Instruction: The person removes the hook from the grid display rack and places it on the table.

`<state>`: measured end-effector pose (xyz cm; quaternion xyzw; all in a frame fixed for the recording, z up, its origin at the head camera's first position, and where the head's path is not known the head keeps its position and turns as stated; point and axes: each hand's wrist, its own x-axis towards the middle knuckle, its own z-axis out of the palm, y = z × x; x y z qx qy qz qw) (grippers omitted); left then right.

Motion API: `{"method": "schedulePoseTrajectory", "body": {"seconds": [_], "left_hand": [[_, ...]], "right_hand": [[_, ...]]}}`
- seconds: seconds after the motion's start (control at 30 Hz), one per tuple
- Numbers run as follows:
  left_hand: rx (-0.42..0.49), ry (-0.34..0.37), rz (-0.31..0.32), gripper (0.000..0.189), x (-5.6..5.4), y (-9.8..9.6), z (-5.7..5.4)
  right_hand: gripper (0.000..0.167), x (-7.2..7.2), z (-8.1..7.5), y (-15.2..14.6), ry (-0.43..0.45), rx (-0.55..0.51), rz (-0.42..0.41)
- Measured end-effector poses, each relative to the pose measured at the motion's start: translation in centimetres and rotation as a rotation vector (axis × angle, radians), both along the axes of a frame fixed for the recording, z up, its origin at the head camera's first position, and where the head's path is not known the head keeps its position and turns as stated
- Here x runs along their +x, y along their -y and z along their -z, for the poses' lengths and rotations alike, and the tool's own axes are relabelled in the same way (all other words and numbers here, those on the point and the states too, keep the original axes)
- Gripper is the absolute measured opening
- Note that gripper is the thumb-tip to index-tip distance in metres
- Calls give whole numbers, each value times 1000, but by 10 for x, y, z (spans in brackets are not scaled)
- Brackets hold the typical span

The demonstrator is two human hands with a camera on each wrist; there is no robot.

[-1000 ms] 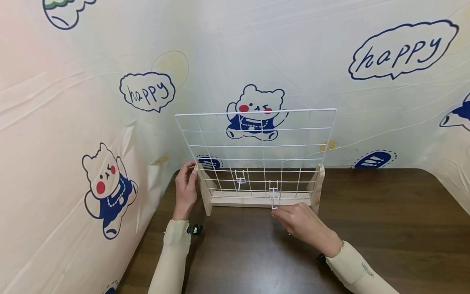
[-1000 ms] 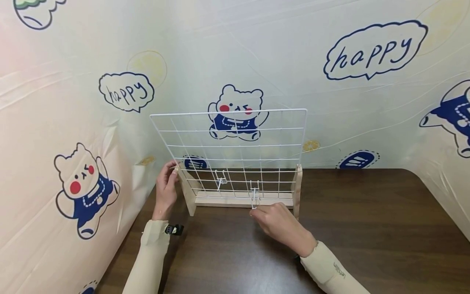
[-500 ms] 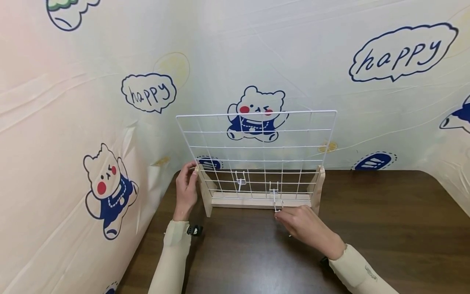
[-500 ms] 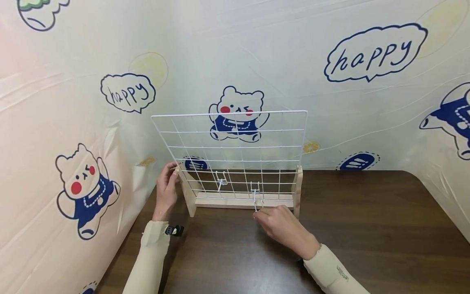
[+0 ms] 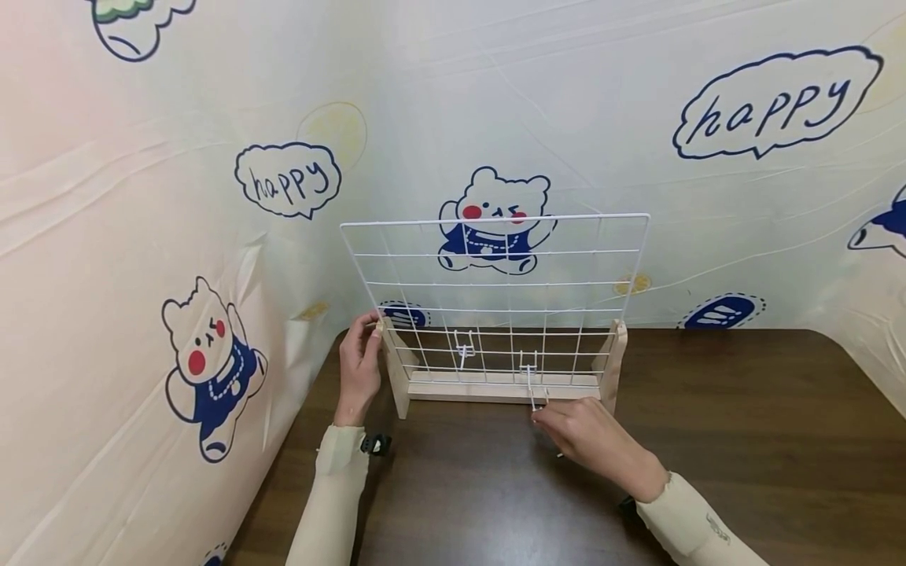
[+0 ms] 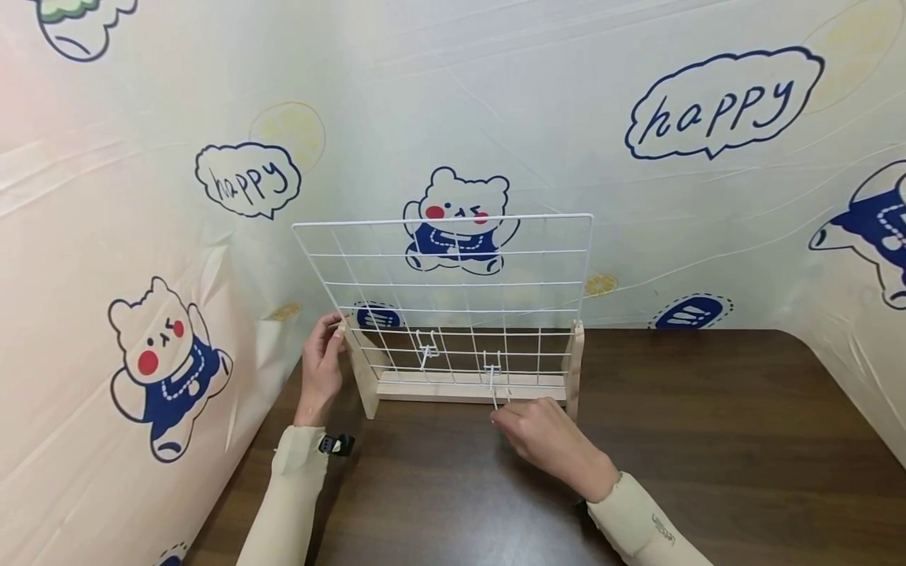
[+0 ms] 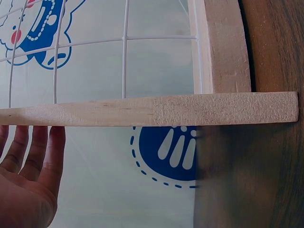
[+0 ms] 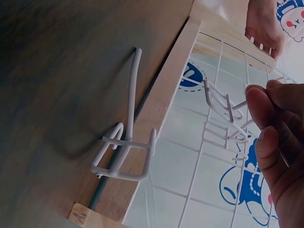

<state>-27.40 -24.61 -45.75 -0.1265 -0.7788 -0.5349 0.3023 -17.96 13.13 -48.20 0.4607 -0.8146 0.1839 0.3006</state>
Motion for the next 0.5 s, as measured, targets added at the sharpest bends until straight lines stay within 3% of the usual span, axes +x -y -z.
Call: {"method": "schedulePoseTrajectory", "body": {"seconds": [0.5], "left_hand": [[8, -3, 7, 27, 0, 0, 0]], "right_hand": [[20, -1, 6, -4, 18, 8, 20]]}}
